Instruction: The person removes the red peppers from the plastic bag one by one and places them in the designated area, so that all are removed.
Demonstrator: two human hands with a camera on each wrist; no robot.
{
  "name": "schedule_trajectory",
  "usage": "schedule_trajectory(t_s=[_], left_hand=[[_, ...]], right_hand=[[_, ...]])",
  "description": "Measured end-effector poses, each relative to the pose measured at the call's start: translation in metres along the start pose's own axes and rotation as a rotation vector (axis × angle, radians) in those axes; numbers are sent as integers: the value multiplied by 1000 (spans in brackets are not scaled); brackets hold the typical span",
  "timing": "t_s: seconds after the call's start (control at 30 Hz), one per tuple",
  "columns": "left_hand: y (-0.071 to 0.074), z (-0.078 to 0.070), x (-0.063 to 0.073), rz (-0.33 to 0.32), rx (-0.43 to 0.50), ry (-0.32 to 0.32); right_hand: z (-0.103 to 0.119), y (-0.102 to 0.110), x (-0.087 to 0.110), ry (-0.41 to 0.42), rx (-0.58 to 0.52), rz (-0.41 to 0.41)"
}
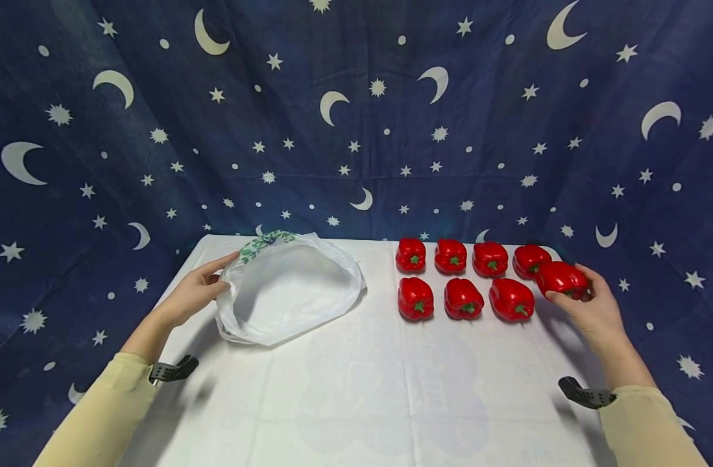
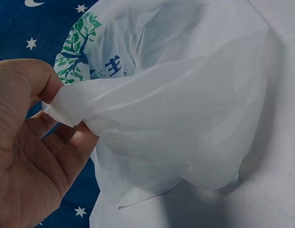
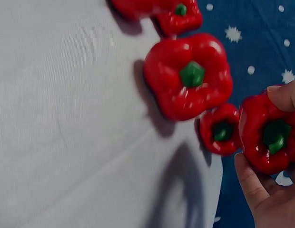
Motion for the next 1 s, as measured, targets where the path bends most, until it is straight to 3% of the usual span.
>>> schedule_trajectory(t_s=[0.43, 0.63, 1.0], left_hand=[[1, 2, 1, -4, 2, 7], [1, 3, 0, -5, -2, 11], [0, 4, -1, -6, -10, 15]], right_hand=[[-29, -3, -10, -95, 48, 51], [-39, -8, -11, -108, 38, 93], [-52, -13, -13, -124, -8, 97]])
Point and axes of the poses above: each hand's wrist, its own x-axis away from the middle knuckle, its own y-axis out of the back of the hand, z = x × y, the point moved 8 cm from there along -x, towards the middle knuckle, and after that the axes turned 5 degrees about x, right-handed, at the moved point
